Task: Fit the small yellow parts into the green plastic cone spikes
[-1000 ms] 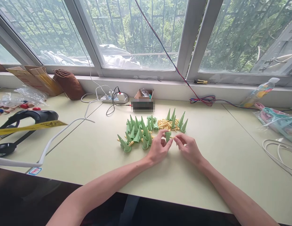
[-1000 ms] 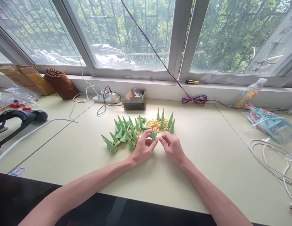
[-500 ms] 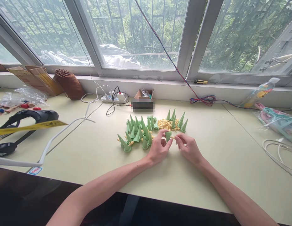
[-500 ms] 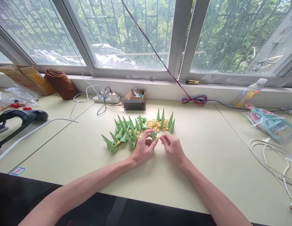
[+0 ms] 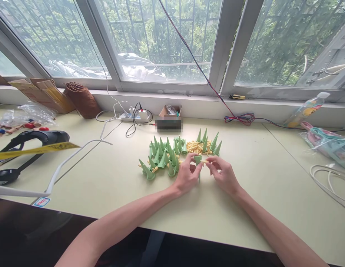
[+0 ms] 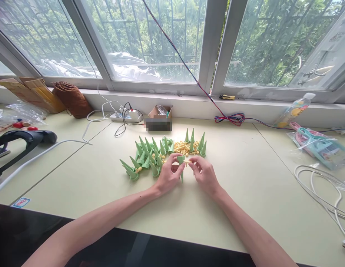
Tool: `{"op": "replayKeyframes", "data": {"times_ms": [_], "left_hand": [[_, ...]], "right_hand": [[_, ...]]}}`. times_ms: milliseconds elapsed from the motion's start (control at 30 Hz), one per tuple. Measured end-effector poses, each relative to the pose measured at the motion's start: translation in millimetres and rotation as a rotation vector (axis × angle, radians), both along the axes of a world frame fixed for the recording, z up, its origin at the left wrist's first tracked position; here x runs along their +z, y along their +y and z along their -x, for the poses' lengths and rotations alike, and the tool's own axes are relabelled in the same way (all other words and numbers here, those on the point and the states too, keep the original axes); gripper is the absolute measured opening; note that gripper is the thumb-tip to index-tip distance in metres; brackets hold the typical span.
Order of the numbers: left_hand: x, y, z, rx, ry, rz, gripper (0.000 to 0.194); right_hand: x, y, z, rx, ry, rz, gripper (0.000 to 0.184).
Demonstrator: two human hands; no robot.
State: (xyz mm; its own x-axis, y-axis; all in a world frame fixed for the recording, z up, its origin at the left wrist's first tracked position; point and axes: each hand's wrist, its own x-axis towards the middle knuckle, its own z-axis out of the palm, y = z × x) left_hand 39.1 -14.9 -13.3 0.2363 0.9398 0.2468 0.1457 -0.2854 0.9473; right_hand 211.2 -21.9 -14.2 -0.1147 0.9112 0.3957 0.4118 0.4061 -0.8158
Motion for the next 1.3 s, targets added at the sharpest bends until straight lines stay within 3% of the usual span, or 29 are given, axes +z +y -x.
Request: {"op": "replayKeyframes", "data": {"times_ms": [633, 1300], "left_hand": [[3.3, -2.0, 0.2, -0.031, 0.003, -0.006, 0.034], [5.1, -2.2, 0.1, -0.023, 0.002, 0.005, 0.034]], "right_hand": [[-0.4, 1.5, 0.4, 0.016, 0.001, 0.038, 0.034], [0.3, 0.9, 0.1, 0.023, 0.018, 0.010, 0.029]]}}
